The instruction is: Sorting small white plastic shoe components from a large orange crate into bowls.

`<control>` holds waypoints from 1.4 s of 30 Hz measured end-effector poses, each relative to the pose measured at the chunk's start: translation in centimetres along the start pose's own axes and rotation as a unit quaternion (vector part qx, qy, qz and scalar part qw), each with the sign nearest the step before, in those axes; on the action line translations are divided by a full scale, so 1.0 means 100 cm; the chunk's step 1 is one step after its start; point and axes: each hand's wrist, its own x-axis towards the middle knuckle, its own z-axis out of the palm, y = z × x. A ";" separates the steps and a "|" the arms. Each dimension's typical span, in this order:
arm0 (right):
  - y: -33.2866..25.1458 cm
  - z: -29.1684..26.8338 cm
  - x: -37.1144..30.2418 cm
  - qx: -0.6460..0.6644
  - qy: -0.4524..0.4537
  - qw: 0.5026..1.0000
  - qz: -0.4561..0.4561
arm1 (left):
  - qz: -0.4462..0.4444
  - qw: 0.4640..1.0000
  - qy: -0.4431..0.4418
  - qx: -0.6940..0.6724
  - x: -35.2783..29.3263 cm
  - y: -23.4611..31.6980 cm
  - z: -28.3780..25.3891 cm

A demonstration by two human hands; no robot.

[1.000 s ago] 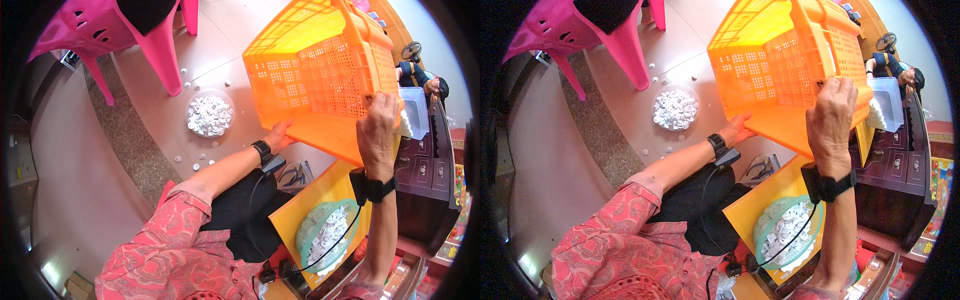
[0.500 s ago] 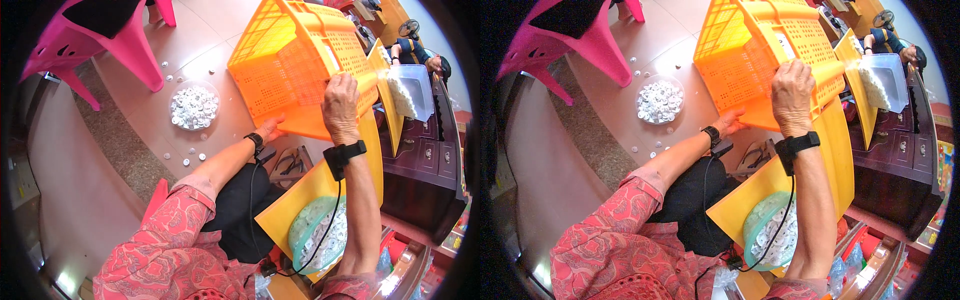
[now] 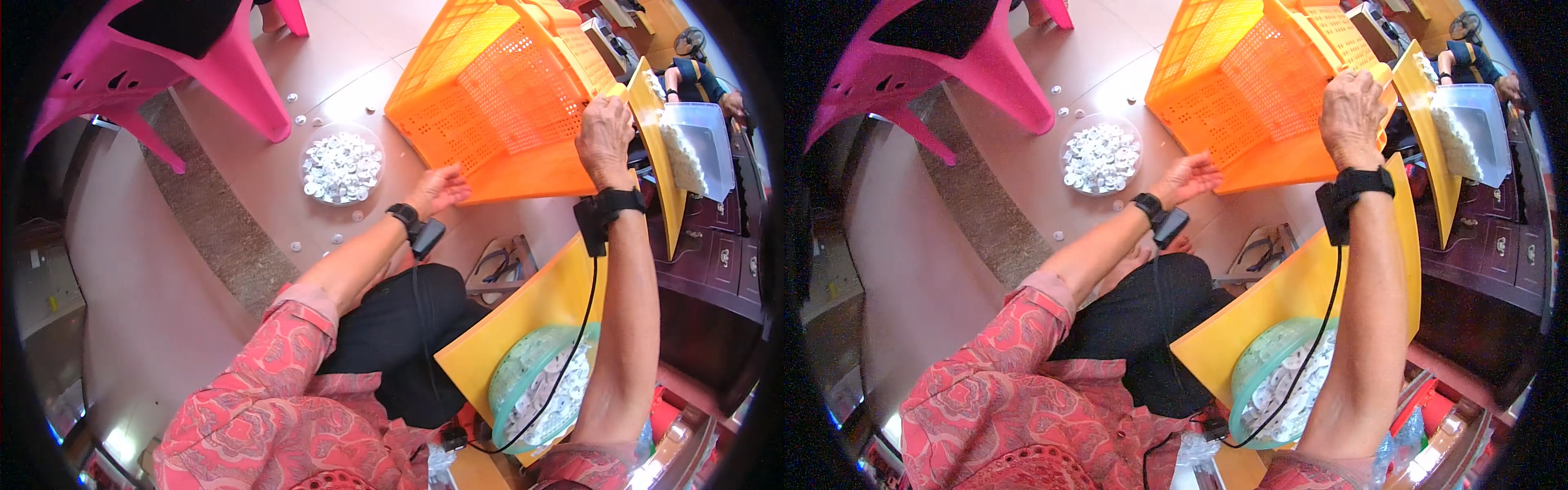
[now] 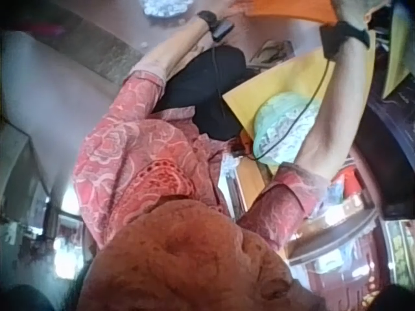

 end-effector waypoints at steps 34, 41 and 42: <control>-0.154 -0.294 -0.501 0.476 -0.251 0.778 0.325 | 0.036 0.995 -0.005 0.096 -0.147 0.202 -0.143; -0.189 -0.287 -0.505 0.473 -0.209 0.768 0.378 | 0.026 0.989 0.075 0.126 -0.157 0.182 -0.144; -0.186 -0.287 -0.504 0.474 -0.209 0.765 0.382 | 0.024 0.988 0.076 0.131 -0.159 0.186 -0.147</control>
